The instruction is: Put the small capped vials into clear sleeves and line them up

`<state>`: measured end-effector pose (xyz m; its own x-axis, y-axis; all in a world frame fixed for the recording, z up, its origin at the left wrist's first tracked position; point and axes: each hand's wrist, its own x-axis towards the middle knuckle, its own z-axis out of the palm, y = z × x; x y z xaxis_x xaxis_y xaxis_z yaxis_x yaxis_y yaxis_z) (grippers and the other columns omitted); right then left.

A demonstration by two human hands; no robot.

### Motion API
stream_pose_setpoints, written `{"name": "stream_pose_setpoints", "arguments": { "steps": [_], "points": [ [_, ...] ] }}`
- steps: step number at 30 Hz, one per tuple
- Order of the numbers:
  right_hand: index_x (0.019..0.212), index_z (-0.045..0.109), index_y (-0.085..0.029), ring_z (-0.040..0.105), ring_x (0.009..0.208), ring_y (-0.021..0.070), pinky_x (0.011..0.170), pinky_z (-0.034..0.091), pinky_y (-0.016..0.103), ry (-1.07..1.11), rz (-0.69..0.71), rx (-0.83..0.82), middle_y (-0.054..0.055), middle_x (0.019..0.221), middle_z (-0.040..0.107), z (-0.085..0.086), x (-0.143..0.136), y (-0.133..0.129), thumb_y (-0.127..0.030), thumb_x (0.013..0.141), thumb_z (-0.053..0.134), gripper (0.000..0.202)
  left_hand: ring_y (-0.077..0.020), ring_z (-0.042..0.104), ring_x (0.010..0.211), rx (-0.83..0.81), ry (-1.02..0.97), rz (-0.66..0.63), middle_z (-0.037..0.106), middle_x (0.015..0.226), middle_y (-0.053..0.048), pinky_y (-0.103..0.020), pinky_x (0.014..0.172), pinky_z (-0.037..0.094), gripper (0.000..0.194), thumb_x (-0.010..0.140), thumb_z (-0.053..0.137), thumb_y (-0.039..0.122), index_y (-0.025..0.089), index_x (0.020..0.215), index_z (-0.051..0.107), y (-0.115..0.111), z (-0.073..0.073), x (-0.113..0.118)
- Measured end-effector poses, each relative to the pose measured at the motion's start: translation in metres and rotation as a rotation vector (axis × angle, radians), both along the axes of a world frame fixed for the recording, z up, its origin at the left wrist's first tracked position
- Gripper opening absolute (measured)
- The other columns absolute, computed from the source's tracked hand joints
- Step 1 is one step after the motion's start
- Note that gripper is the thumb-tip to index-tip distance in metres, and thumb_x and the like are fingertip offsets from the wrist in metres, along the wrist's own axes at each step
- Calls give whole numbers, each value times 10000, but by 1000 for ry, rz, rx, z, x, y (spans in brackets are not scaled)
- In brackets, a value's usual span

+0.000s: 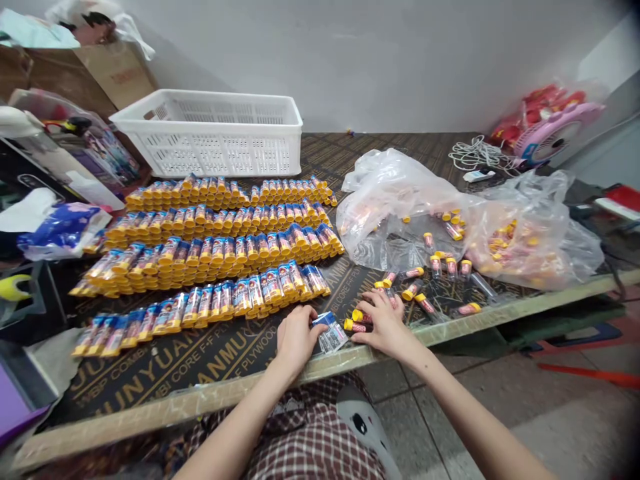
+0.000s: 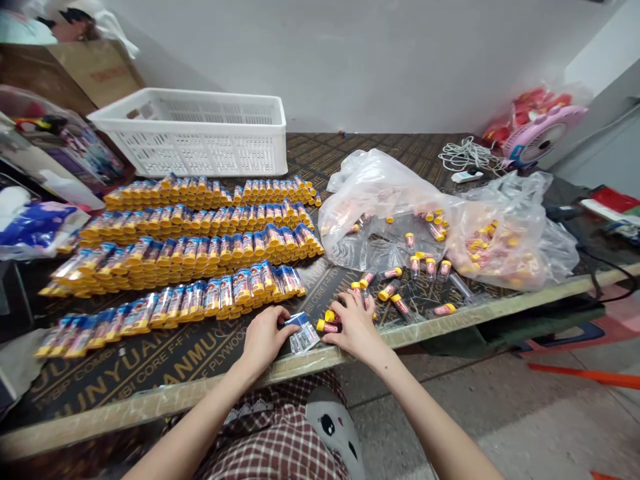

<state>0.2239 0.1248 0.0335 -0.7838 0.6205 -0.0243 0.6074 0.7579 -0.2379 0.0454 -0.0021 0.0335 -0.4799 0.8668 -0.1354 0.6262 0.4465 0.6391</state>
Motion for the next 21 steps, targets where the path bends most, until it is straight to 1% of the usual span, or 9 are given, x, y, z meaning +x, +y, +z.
{"name": "stream_pose_setpoints", "arguments": {
  "steps": [2,4,6,8,9,11,13,17,21],
  "points": [
    [1008,638,-240,360,1261,377,990,153,648,50,16,4,123,1291,504,4,-1,-3,-456,617,757,462,-166,572,747,-6,4,-2,625,798,-7,-256,649,357,124,738,693,287,204,798,625,1,0,0],
    [1038,645,-247,391,1238,352,996,198,609,128,69,0,114,1293,517,11,-3,-5,-403,661,747,420,-160,568,728,-1,-15,18,628,780,-5,-251,638,352,98,731,696,256,200,763,622,2,0,-1],
    [1037,651,-239,475,1126,295,958,305,515,177,161,-14,99,1186,590,19,-8,-7,-328,718,724,339,-153,564,706,18,-47,45,633,757,-4,-244,629,350,82,724,697,229,194,731,623,3,-1,-1],
    [990,661,-220,517,980,255,864,382,428,149,247,-5,78,997,650,23,-13,-11,-269,747,708,252,-148,560,688,39,-74,65,641,736,-6,-241,628,348,72,730,689,217,189,702,629,3,-1,-1],
    [963,663,-209,519,925,247,816,401,400,110,272,14,69,917,652,24,-16,-14,-249,748,708,223,-147,559,680,43,-83,71,646,727,-8,-241,627,347,73,736,682,216,187,690,634,3,-2,-2],
    [933,658,-194,516,878,247,755,417,372,28,283,64,63,849,636,23,-20,-18,-211,734,716,208,-149,558,669,40,-90,74,657,716,-13,-245,630,346,81,749,669,221,187,679,647,3,-2,-2],
    [927,648,-187,522,867,245,737,429,358,-15,274,91,62,845,622,20,-22,-22,-171,728,709,208,-154,563,672,31,-73,60,664,716,-19,-252,635,343,92,762,655,227,188,679,656,2,-2,-3],
    [933,636,-182,536,850,238,740,449,352,-22,276,91,60,851,609,16,-23,-24,-112,748,649,197,-163,559,692,51,11,33,648,728,-21,-261,639,333,72,752,655,208,187,683,645,-1,-2,-4],
    [963,628,-182,552,846,228,734,470,340,15,269,72,58,847,598,19,-20,-24,-79,761,576,233,-140,524,651,124,-8,78,598,689,2,-249,614,324,99,696,675,156,185,637,600,-1,-1,-2]
  ]
}}
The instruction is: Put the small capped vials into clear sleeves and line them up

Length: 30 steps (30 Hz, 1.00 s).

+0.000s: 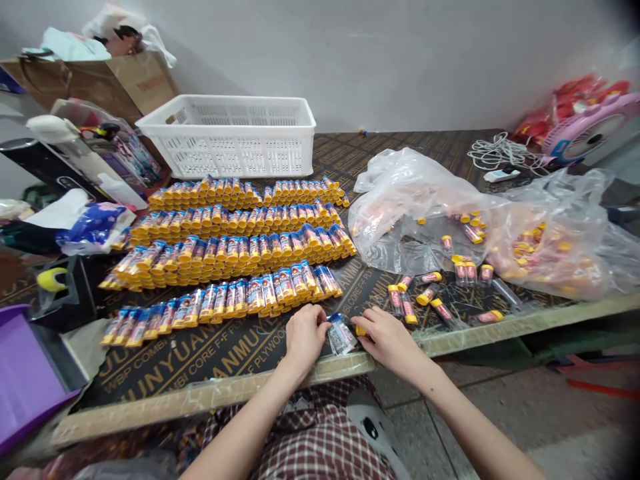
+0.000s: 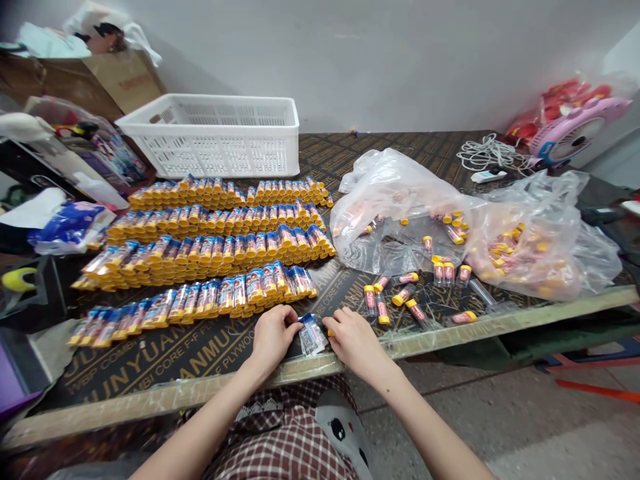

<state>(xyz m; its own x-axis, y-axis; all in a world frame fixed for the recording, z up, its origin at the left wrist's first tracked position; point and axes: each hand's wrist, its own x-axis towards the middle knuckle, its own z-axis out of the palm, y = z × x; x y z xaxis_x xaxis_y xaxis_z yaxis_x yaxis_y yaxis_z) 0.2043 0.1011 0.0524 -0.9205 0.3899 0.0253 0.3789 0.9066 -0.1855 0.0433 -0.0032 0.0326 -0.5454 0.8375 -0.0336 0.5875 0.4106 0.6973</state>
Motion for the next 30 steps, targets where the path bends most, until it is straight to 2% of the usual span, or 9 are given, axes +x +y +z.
{"name": "stream_pose_setpoints", "arguments": {
  "steps": [3,6,8,11,14,16,19,23,30],
  "points": [
    [1098,577,-182,567,785,179,713,490,309,226,-101,-137,50,888,586,7,6,-2,-90,784,524,332,-125,509,606,88,-217,55,564,627,15,-240,594,349,125,647,662,120,177,590,566,-2,1,2],
    [1166,540,-203,553,677,128,637,498,261,546,-262,-317,25,870,569,16,13,-9,-139,808,535,364,-109,511,529,218,-747,184,532,545,45,-240,574,424,143,634,661,181,180,616,519,-9,4,3],
    [1144,571,-225,565,697,123,646,509,250,689,-352,-409,24,884,571,19,17,-17,-181,832,552,316,-98,514,483,284,-1084,313,521,501,65,-252,566,476,217,603,695,218,185,639,484,-16,8,2],
    [1013,653,-238,600,836,142,719,536,255,784,-425,-523,42,969,584,20,20,-34,-219,839,584,188,-93,553,483,310,-1316,452,615,547,35,-242,554,511,317,498,765,148,163,724,544,-28,14,-3],
    [972,670,-240,600,957,168,736,558,251,857,-441,-616,57,1037,582,17,16,-52,-214,825,608,162,-98,602,534,321,-1385,506,691,660,-21,-215,552,526,398,451,795,91,117,815,637,-36,20,-9],
    [969,669,-244,591,999,174,737,564,243,896,-435,-647,56,1034,586,15,11,-62,-198,821,610,165,-107,620,553,342,-1412,541,698,668,-33,-215,547,536,308,485,810,135,105,754,663,-39,22,-12],
    [964,674,-246,607,929,159,699,570,231,913,-421,-672,48,1002,591,12,3,-74,-182,820,608,171,-118,633,557,385,-1427,600,700,649,-35,-231,549,547,231,537,820,220,111,681,676,-42,22,-15],
    [1011,677,-252,616,870,161,678,572,258,922,-406,-647,58,1022,589,9,-3,-86,-162,818,607,224,-104,620,543,448,-1389,637,698,633,-32,-224,556,542,293,511,852,294,106,663,686,-47,20,-18],
    [1069,670,-257,598,948,210,802,546,369,909,-349,-567,87,1047,585,0,-6,-95,-132,817,599,290,-106,614,542,526,-1363,683,680,606,-23,-243,592,538,368,471,864,372,107,632,665,-52,23,-23]
  ]
}}
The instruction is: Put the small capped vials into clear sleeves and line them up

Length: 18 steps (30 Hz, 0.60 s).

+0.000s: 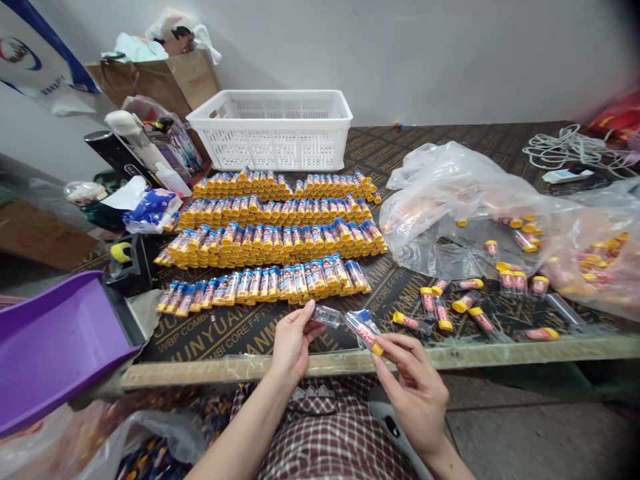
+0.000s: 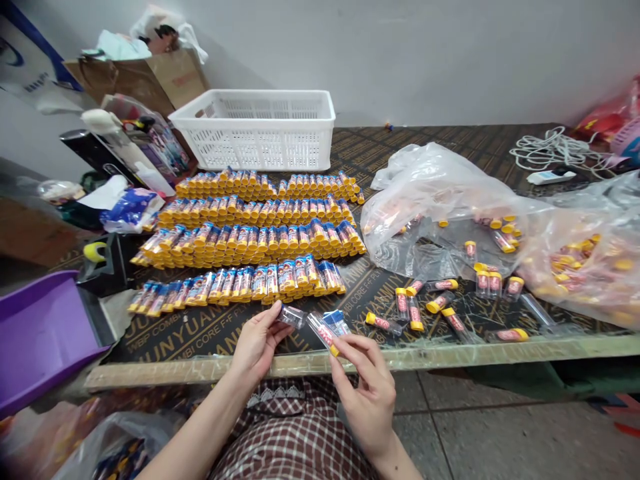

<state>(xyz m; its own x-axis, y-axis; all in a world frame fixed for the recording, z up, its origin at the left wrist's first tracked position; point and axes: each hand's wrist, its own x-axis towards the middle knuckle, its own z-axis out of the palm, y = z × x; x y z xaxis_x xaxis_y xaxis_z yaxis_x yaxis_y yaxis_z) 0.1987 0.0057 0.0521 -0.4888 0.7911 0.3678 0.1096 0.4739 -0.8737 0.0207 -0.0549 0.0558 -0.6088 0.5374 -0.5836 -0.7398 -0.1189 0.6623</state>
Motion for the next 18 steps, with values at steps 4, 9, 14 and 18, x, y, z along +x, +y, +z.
{"name": "stream_pose_setpoints", "arguments": {
  "steps": [4,9,14,18],
  "points": [
    [1065,671,-273,599,957,205,823,532,358,-38,60,43,73,1025,599,0,-3,-1,-121,813,599,303,-99,603,546,12,13,9,672,614,-15,-240,598,530,361,489,856,374,109,642,663,0,-1,2],
    [1091,657,-282,607,952,184,801,539,319,-69,192,-27,67,1036,600,-1,-7,0,-123,866,513,311,-111,624,619,80,69,-70,681,678,-19,-226,624,516,293,573,823,325,118,711,666,0,5,9],
    [1209,573,-288,609,872,167,754,553,310,-97,241,50,57,988,577,-7,-8,4,-101,835,521,422,-132,646,640,95,79,-247,700,736,-43,-235,632,511,374,542,846,282,118,829,672,-3,12,13],
    [1353,405,-301,504,1156,258,934,484,450,-163,222,208,101,1239,481,-3,-12,12,-100,761,552,642,-130,642,640,86,77,-412,715,780,-64,-225,614,501,416,536,851,304,116,873,693,-6,14,21]
  ]
}}
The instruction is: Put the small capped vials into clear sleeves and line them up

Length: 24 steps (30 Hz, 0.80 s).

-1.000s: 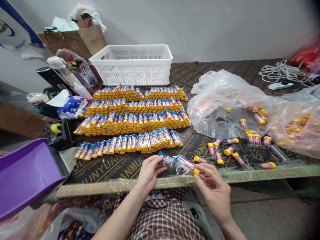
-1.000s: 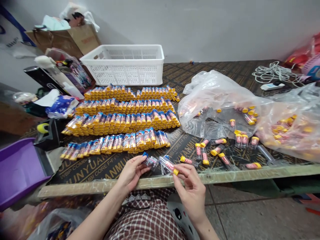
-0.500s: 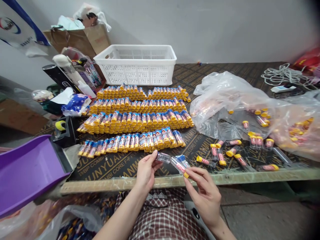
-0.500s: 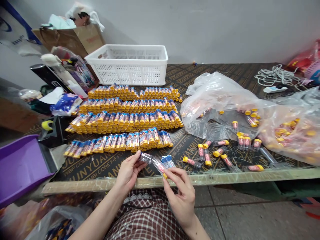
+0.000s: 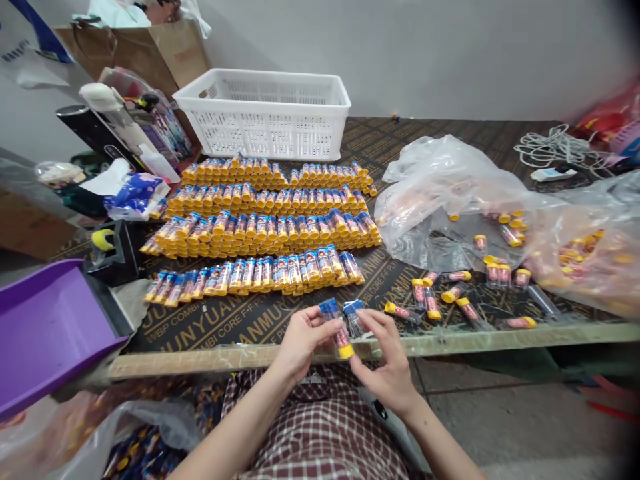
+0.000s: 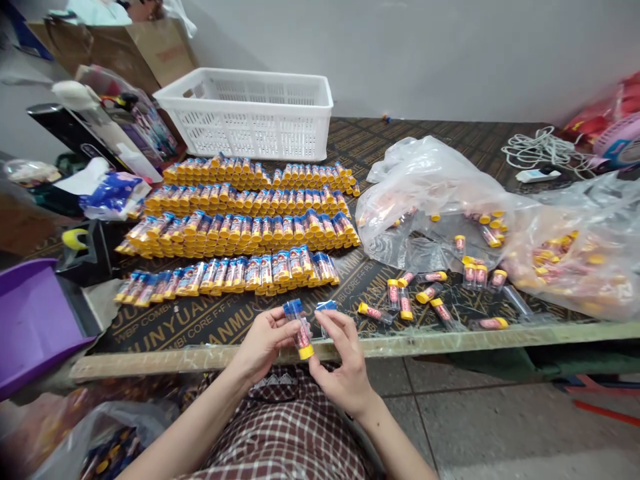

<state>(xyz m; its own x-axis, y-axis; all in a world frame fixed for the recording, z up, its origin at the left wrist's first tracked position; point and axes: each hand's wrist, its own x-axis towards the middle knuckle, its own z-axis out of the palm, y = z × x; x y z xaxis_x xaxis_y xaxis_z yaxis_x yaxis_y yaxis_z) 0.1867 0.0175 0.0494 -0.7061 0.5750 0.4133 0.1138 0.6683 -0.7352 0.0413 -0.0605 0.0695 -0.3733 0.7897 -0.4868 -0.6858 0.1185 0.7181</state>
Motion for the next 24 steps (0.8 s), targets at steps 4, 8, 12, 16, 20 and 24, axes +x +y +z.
{"name": "stream_pose_setpoints", "arguments": {
  "steps": [4,8,12,16,20,24],
  "points": [
    [1404,286,-286,346,1327,305,1002,421,511,-44,97,-9,112,1447,313,7,-3,8,-102,713,534,756,-128,626,623,-21,-15,-116,703,725,-61,-222,606,485,410,583,815,387,114,870,708,-2,4,9],
    [1406,281,-248,368,1324,295,1030,408,489,-61,222,-93,114,1452,339,6,-3,11,-101,657,507,796,-126,604,587,-16,-27,-181,676,680,-49,-231,581,475,392,606,789,430,115,824,705,-2,5,13],
    [1394,305,-245,454,1261,262,1034,421,451,-22,252,-158,99,1369,449,0,-2,10,-81,627,495,807,-109,573,554,1,-45,-177,653,658,-34,-227,560,467,354,594,803,397,109,768,692,-2,3,15],
    [1396,287,-242,476,1247,257,1023,439,433,-6,233,-204,107,1370,447,-3,-1,8,-66,623,497,820,-105,563,545,-2,-46,-169,647,657,-36,-228,558,467,365,600,801,392,102,794,692,-2,3,17],
    [1397,270,-236,494,1231,253,1018,451,422,4,220,-227,117,1366,451,-3,-1,7,-66,625,498,823,-97,554,528,-15,-54,-167,641,642,-29,-210,533,444,375,587,806,398,104,790,692,-1,4,18],
    [1402,265,-244,497,1225,256,1013,454,427,34,239,-233,115,1364,448,-1,-3,6,-73,642,506,815,-104,563,531,-13,-56,-155,647,639,-28,-219,541,453,364,578,809,398,111,765,687,-1,6,20]
  ]
}}
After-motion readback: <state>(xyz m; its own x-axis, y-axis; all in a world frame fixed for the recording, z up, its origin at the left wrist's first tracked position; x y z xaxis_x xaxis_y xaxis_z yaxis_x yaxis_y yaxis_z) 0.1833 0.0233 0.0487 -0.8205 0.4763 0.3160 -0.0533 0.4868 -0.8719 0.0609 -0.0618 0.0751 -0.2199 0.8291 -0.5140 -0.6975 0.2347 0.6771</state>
